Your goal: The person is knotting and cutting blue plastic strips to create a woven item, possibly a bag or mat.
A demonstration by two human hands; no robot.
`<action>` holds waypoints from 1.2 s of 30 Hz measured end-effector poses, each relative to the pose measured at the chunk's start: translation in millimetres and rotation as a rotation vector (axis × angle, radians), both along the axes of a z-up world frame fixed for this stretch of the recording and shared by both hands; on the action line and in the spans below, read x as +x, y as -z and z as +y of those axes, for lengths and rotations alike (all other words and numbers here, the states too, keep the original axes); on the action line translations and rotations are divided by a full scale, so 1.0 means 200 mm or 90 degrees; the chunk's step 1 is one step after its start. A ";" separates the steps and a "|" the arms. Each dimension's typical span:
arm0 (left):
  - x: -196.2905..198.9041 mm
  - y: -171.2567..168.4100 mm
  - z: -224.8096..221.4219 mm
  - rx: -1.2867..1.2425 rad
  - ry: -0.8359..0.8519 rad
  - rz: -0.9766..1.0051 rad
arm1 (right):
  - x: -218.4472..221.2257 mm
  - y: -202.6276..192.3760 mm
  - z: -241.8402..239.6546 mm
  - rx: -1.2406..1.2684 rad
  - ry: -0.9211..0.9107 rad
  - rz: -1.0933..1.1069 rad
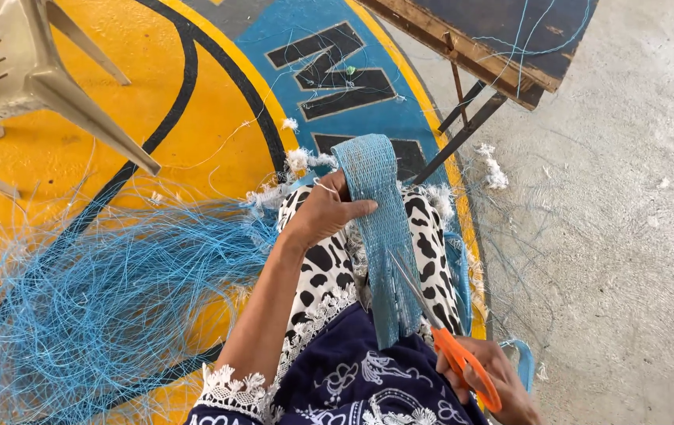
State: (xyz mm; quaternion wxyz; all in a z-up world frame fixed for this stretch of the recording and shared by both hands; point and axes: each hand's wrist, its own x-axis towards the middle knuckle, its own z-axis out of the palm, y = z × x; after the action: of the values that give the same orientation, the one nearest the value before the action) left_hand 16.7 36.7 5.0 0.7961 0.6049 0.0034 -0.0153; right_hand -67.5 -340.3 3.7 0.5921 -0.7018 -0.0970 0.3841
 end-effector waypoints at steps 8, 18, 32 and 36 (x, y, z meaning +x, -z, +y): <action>0.00 0.00 -0.02 0.047 0.011 0.023 | 0.01 0.09 -0.07 -0.026 0.001 0.036; -0.03 0.06 -0.08 -0.026 0.017 0.044 | 0.02 0.04 0.17 0.104 0.007 -0.091; -0.06 0.07 -0.09 -0.023 -0.005 0.028 | 0.29 0.83 -0.03 0.171 -0.095 0.099; -0.10 -0.02 -0.09 0.081 -0.018 0.084 | 0.29 0.84 0.02 0.119 -0.068 0.012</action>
State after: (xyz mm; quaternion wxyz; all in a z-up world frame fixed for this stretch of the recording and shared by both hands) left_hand -3.1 18.5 9.3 0.7543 0.6519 0.0652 -0.0432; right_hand -9.1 -336.2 -164.6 0.6344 -0.6335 -0.1642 0.4114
